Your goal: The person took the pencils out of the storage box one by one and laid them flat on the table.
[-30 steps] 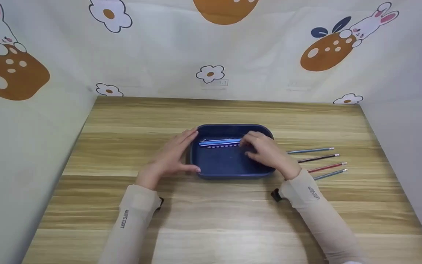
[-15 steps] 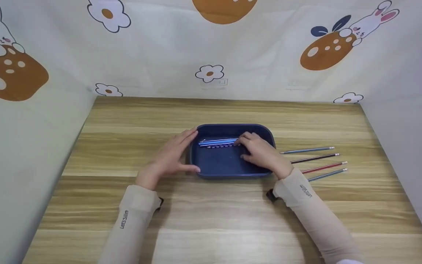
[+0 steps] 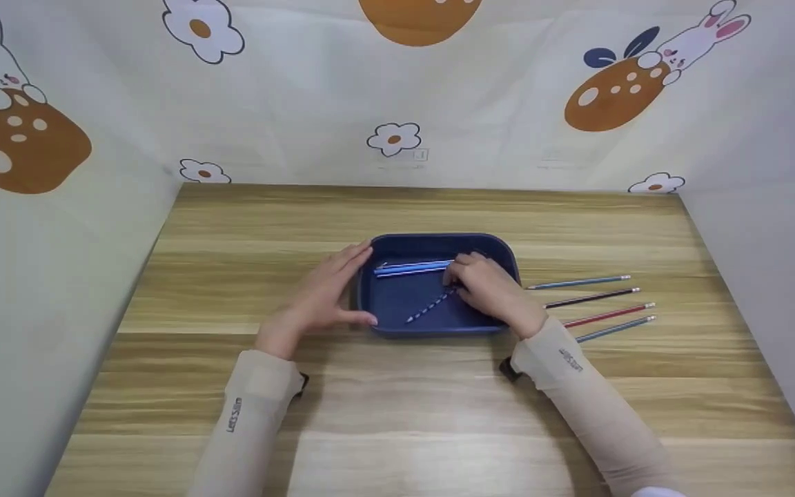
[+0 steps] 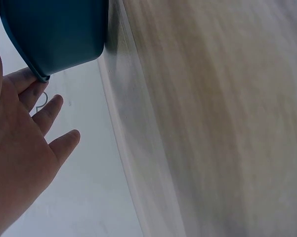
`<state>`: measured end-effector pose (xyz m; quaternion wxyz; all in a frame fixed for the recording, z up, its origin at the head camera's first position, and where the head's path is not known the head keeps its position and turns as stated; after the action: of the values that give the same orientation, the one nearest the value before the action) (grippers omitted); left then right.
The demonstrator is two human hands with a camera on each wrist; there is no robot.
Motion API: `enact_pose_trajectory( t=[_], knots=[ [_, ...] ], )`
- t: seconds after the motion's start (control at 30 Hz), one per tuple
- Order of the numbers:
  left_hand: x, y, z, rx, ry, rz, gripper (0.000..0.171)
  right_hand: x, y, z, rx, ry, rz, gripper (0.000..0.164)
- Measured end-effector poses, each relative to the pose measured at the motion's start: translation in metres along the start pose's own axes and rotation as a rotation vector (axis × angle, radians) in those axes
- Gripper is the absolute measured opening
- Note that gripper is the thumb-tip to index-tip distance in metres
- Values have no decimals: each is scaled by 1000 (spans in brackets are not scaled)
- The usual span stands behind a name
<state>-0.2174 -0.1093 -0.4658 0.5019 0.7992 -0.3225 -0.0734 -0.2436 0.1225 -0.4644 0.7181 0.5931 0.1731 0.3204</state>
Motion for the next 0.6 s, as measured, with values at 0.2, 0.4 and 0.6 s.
enact_pose_trajectory(
  t=[0.2,0.4,0.6],
  knots=[
    [1,0,0,16,6,-3,117,5,4,-2,36,-9,-59,25],
    [1,0,0,21,4,-2,117,4,2,-5,39,-45,-44,23],
    [0,0,0,18,18,2,117,5,3,-3,7,-27,-21,21]
  ],
)
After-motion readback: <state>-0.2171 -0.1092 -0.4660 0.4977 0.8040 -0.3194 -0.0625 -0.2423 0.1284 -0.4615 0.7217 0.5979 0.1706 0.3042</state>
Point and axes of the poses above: each hand's wrist, its own x-axis away from the middle knuckle, its own y-axis out of the back of the hand, z = x × y, the point moved 7 cm from there along -x, towards the middle knuckle, and after that the axes turned 12 degrees about z, right-handed, at the moved point
